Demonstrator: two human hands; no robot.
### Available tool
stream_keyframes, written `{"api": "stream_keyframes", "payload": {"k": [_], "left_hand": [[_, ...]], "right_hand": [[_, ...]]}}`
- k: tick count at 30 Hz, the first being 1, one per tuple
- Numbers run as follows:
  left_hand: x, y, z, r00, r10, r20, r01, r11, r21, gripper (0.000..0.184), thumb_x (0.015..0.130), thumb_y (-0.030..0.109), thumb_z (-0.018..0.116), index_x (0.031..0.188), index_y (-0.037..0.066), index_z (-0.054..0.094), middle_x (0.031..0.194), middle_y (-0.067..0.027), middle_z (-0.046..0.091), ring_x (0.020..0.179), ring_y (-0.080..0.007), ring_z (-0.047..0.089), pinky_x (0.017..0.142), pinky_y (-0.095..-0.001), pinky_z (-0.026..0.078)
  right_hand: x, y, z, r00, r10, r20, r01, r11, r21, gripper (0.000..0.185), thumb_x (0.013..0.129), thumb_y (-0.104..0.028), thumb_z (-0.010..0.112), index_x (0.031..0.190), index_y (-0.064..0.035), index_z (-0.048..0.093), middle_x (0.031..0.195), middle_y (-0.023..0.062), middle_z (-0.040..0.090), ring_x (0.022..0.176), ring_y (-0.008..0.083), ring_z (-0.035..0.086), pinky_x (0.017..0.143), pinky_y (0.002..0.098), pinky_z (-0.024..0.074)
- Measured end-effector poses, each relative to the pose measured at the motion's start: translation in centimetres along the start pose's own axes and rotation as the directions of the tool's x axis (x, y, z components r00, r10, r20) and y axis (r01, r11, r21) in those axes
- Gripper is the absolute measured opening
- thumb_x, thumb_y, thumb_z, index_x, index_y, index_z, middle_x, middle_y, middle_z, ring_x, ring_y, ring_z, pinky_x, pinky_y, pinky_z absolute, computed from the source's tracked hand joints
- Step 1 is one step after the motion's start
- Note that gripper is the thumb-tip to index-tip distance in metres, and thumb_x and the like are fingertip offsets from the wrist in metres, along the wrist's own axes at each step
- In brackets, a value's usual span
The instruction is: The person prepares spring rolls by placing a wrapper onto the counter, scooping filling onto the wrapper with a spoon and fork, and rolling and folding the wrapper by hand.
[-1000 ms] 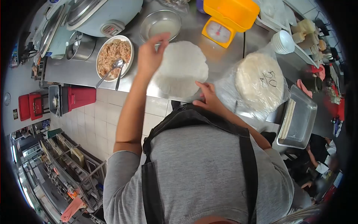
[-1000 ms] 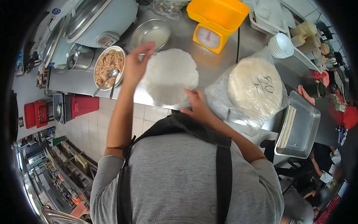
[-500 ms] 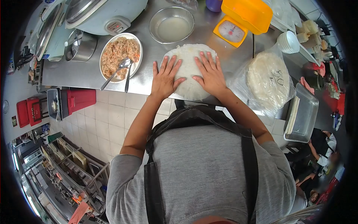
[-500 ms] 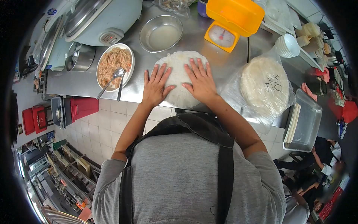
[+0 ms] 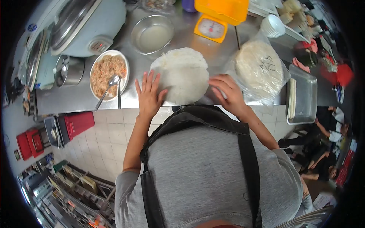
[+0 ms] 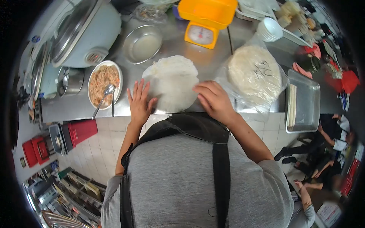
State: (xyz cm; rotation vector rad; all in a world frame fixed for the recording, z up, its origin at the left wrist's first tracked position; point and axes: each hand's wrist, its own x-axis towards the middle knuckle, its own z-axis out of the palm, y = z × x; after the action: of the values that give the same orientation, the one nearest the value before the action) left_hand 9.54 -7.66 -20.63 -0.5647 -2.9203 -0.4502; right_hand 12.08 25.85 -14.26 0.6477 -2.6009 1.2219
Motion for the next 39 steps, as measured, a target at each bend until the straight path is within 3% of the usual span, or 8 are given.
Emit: {"api": "stream_keyframes", "payload": {"k": [5, 9, 14, 20, 26, 33, 36, 39], "left_hand": [[0.0, 0.7, 0.3, 0.999, 0.010, -0.048, -0.015, 0.994, -0.111, 0.065, 0.090, 0.015, 0.073, 0.151, 0.016, 0.050, 0.161, -0.0106, 0.042, 0.152, -0.0360, 0.033, 0.125, -0.0613, 0.014], [1.5, 1.1, 0.0, 0.997, 0.058, -0.049, -0.062, 0.993, -0.104, 0.062, 0.089, 0.008, 0.071, 0.147, 0.016, 0.053, 0.158, -0.0103, 0.044, 0.150, -0.0355, 0.036, 0.125, -0.0607, 0.016], [3.9, 2.0, 0.1, 0.990, 0.121, -0.066, -0.128, 0.984, -0.123, 0.062, 0.088, 0.006, 0.071, 0.146, 0.016, 0.055, 0.156, -0.0104, 0.046, 0.149, -0.0350, 0.038, 0.125, -0.0604, 0.017], [4.3, 2.7, 2.8, 0.985, 0.167, -0.040, -0.171, 0.976, -0.137, 0.055, 0.091, 0.007, 0.068, 0.144, 0.015, 0.057, 0.155, -0.0107, 0.047, 0.147, -0.0336, 0.040, 0.125, -0.0587, 0.018], [3.6, 3.1, 3.7, 0.991, 0.133, -0.033, -0.137, 0.980, -0.144, 0.044, 0.097, 0.011, 0.062, 0.141, 0.014, 0.060, 0.153, -0.0103, 0.049, 0.147, -0.0327, 0.040, 0.126, -0.0556, 0.018], [3.7, 3.3, 3.5, 0.992, 0.126, -0.028, -0.129, 0.981, -0.147, 0.043, 0.098, 0.012, 0.060, 0.141, 0.014, 0.060, 0.153, -0.0098, 0.050, 0.147, -0.0318, 0.041, 0.126, -0.0534, 0.017], [3.6, 3.1, 3.7, 0.991, 0.126, -0.038, -0.130, 0.979, -0.155, 0.043, 0.098, 0.012, 0.060, 0.141, 0.014, 0.060, 0.153, -0.0097, 0.050, 0.147, -0.0318, 0.041, 0.126, -0.0530, 0.017], [3.7, 3.2, 3.6, 0.992, 0.119, -0.036, -0.123, 0.979, -0.160, 0.043, 0.098, 0.012, 0.060, 0.141, 0.014, 0.061, 0.153, -0.0099, 0.051, 0.147, -0.0319, 0.042, 0.126, -0.0528, 0.017]], "right_hand": [[-7.6, 3.7, -4.2, 0.872, 0.462, -0.160, -0.473, 0.880, -0.040, 0.035, 0.078, 0.019, 0.055, 0.103, -0.0019, 0.069, 0.110, 0.0159, 0.068, 0.103, 0.0377, 0.064, 0.087, 0.0404, 0.0533], [-9.3, 6.5, -4.4, 0.958, 0.180, -0.225, -0.276, 0.801, -0.532, 0.047, 0.078, 0.005, 0.071, 0.123, -0.0102, 0.068, 0.141, 0.0158, 0.060, 0.131, 0.0409, 0.054, 0.109, 0.0479, 0.0441], [-6.1, 6.6, -5.5, 0.927, 0.211, -0.311, -0.363, 0.715, -0.598, 0.065, 0.071, -0.015, 0.086, 0.132, -0.0160, 0.063, 0.145, 0.0099, 0.057, 0.133, 0.0374, 0.051, 0.109, 0.0511, 0.0391], [-6.8, 12.0, -6.1, 0.946, 0.105, -0.306, -0.253, 0.831, -0.496, 0.034, 0.077, -0.016, 0.082, 0.109, -0.0120, 0.073, 0.115, 0.0112, 0.070, 0.105, 0.0310, 0.064, 0.088, 0.0429, 0.0507], [-6.4, 15.4, -7.8, 0.857, 0.392, -0.334, -0.462, 0.872, -0.163, 0.025, 0.083, -0.018, 0.081, 0.104, -0.0038, 0.078, 0.106, 0.0182, 0.072, 0.099, 0.0391, 0.067, 0.087, 0.0410, 0.0541], [-4.9, 16.2, -11.6, 0.700, 0.713, 0.044, -0.696, 0.668, 0.264, 0.023, 0.088, -0.020, 0.082, 0.102, -0.0013, 0.079, 0.107, 0.0130, 0.076, 0.094, 0.0147, 0.069, 0.082, 0.0311, 0.0543], [-5.3, 15.0, -11.7, 0.770, 0.638, -0.018, -0.630, 0.764, 0.137, 0.034, 0.083, -0.019, 0.084, 0.114, -0.0067, 0.077, 0.117, 0.0106, 0.073, 0.105, 0.0218, 0.068, 0.090, 0.0362, 0.0534], [-6.7, 10.4, -10.6, 0.974, 0.213, -0.081, -0.228, 0.903, -0.363, 0.054, 0.077, -0.019, 0.086, 0.128, -0.0083, 0.068, 0.134, 0.0118, 0.065, 0.121, 0.0320, 0.060, 0.103, 0.0422, 0.0463]]}}
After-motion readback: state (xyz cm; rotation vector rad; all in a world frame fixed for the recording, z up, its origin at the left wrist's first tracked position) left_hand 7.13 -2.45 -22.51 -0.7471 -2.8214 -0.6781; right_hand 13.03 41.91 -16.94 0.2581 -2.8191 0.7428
